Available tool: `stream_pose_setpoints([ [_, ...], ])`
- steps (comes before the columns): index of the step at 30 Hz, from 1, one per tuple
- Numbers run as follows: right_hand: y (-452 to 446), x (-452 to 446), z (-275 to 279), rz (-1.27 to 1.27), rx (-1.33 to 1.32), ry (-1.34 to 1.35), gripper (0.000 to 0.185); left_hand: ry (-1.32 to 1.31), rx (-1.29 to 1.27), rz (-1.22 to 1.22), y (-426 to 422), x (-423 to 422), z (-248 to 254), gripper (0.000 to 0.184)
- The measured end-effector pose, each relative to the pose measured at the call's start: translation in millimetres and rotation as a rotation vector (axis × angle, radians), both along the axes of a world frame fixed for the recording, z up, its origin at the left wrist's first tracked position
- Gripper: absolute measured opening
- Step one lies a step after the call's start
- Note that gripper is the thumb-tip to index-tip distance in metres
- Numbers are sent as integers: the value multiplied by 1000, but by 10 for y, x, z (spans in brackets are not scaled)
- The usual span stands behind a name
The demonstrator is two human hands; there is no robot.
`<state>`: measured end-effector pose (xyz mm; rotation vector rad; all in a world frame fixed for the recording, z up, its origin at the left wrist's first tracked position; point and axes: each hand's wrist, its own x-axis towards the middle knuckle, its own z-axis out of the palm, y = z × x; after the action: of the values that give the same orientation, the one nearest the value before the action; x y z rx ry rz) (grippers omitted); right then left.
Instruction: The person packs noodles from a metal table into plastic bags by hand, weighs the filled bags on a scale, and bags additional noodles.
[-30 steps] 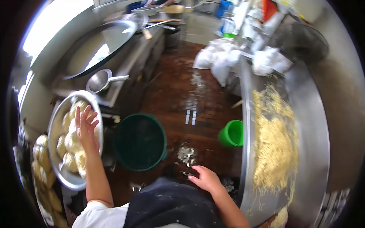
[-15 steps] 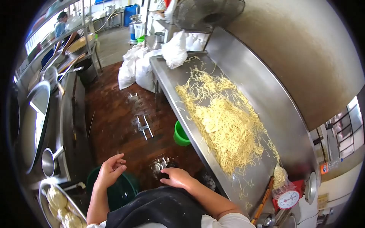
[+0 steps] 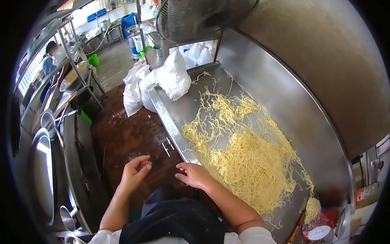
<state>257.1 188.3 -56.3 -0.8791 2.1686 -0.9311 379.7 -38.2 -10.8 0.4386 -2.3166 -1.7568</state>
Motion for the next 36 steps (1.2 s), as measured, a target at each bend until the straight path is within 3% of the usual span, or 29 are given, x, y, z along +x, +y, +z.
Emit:
stream_pose_setpoints([
  [2,-66,-157,-14,-80,-30,-217,45,50,35,-5,-137,-458,-160,32],
  [5,-174,-402,-685,-242,-236,-817,40,169,30,-2,-376,-1250,-220,33],
  [8,-373,-492,-826,-809,-651,-410,37,268,-174,17,-710,-2106,-275,40],
  [9,-238,-625,-862,-656,-437,300,35,316,-249,58,-826,-2359,-296,44],
  [11,-82,-757,-244,-718,-185,34,35,397,-422,131,-948,-2713,-158,56],
  [14,229,-754,-189,-741,-227,-586,35,512,-705,163,-1159,-3206,-138,79],
  [17,212,-451,-523,-841,-140,-586,34,550,-767,124,-1407,-3523,-351,44],
  [19,106,-382,-568,-877,-265,-595,31,572,-689,141,-1511,-3656,-362,10],
  [23,-19,-482,-260,-947,-135,-518,31,591,-342,144,-1597,-3800,-275,10],
  [26,89,-604,-305,-923,-138,-389,37,640,-476,34,-1640,-3856,-125,19],
  [29,127,-666,-208,-939,-199,-318,39,520,-901,-96,-1647,-3757,-32,19],
  [32,153,-615,-235,-951,-183,-306,39,579,-745,-17,-1790,-3842,-228,14],
  [36,294,-566,-189,-924,-168,-361,36,719,-590,134,-1589,-3822,245,13],
])
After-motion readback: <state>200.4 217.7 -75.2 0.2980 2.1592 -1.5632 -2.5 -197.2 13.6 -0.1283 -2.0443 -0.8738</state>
